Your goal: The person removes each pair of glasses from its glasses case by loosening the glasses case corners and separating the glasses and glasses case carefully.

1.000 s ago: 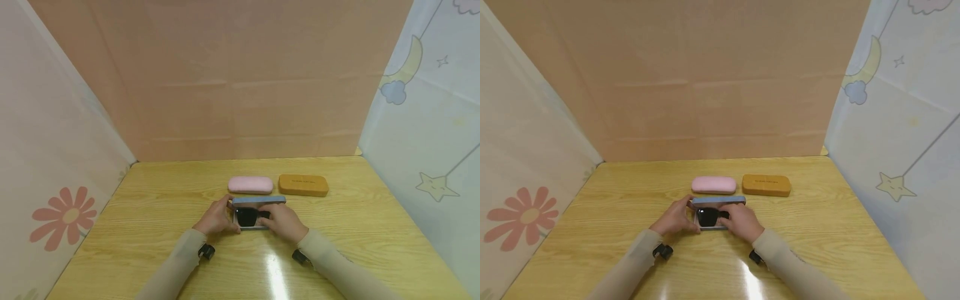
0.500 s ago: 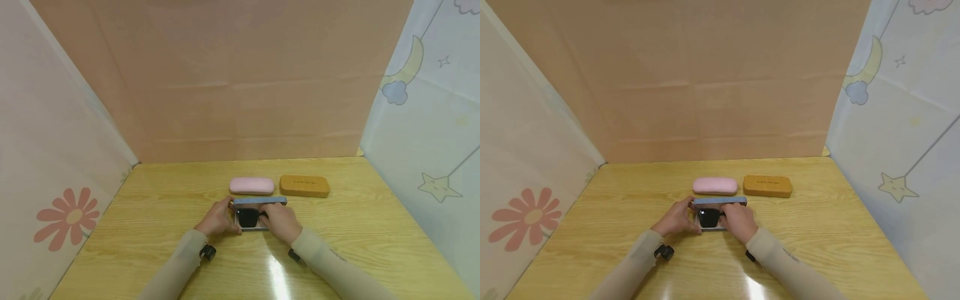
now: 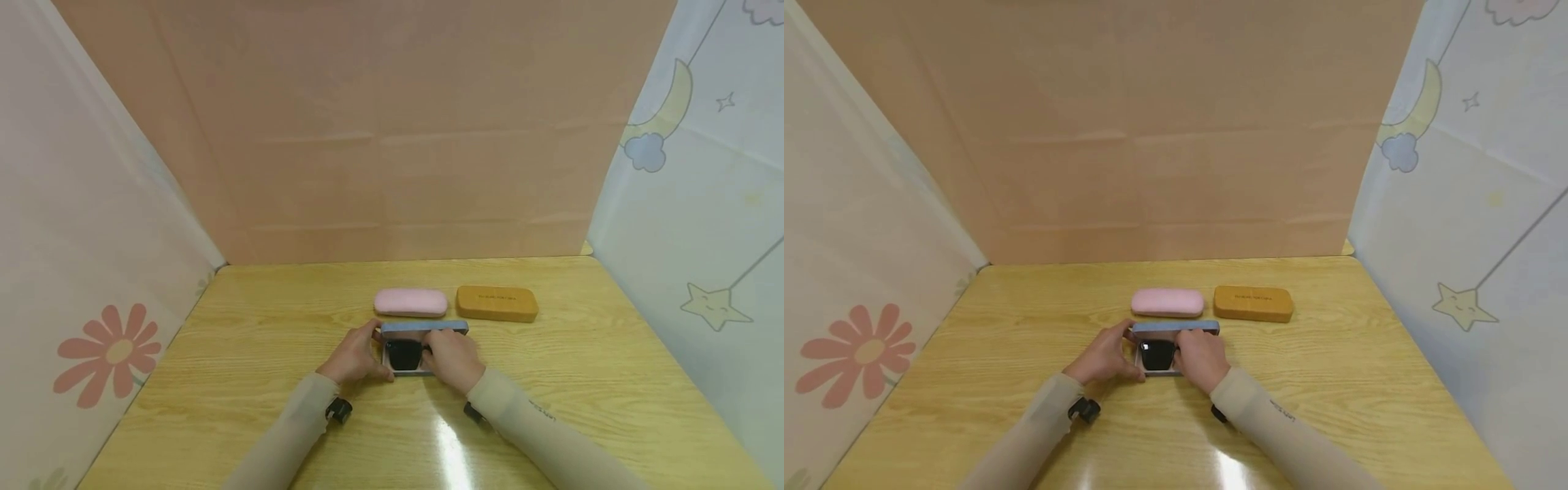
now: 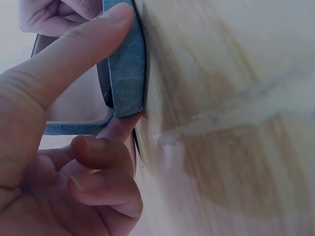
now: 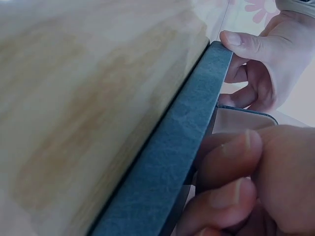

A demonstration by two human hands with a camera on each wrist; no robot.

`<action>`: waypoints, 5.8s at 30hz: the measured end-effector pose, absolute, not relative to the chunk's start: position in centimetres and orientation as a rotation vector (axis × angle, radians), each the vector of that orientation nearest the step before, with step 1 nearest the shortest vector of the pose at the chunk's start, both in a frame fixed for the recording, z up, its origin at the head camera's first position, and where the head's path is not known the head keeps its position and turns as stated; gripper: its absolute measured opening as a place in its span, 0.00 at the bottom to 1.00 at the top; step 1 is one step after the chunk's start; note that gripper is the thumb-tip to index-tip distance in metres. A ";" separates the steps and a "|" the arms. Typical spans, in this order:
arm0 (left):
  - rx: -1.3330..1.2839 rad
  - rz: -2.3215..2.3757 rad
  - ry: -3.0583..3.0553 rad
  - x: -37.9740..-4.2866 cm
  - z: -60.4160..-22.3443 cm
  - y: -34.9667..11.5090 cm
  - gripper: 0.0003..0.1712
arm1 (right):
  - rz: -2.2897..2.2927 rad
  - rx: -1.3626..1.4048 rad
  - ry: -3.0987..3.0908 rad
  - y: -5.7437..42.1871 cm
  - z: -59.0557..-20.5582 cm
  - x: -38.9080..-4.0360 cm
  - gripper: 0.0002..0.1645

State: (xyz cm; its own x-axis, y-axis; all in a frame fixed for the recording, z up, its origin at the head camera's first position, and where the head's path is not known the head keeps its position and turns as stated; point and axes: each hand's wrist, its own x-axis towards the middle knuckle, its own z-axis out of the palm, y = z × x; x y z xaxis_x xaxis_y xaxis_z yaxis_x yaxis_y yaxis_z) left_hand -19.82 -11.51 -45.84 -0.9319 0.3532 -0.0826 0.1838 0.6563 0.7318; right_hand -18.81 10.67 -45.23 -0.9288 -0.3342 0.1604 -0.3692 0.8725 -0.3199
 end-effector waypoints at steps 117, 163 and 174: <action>0.451 1.096 2.675 -19.1 -45.5 -12.7 0.44 | 1.324 0.610 -2.967 17.7 -44.6 -20.7 0.35; 0.244 1.645 2.020 -20.1 -45.1 -15.0 0.36 | 1.536 0.753 -2.991 19.0 -44.4 -21.3 0.27; 0.241 1.599 2.177 -19.2 -44.6 -14.9 0.36 | 1.519 0.739 -3.000 18.9 -44.7 -20.7 0.26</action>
State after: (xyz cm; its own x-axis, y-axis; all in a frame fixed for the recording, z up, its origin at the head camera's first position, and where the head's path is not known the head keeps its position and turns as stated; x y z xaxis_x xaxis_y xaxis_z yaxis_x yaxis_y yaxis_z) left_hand -19.23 -14.93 -44.61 -0.8941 0.3815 -0.2346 -0.1096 0.3214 0.9406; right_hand -20.74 18.94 -44.72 -0.8650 -0.4964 -0.0731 -0.2349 0.5293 -0.8153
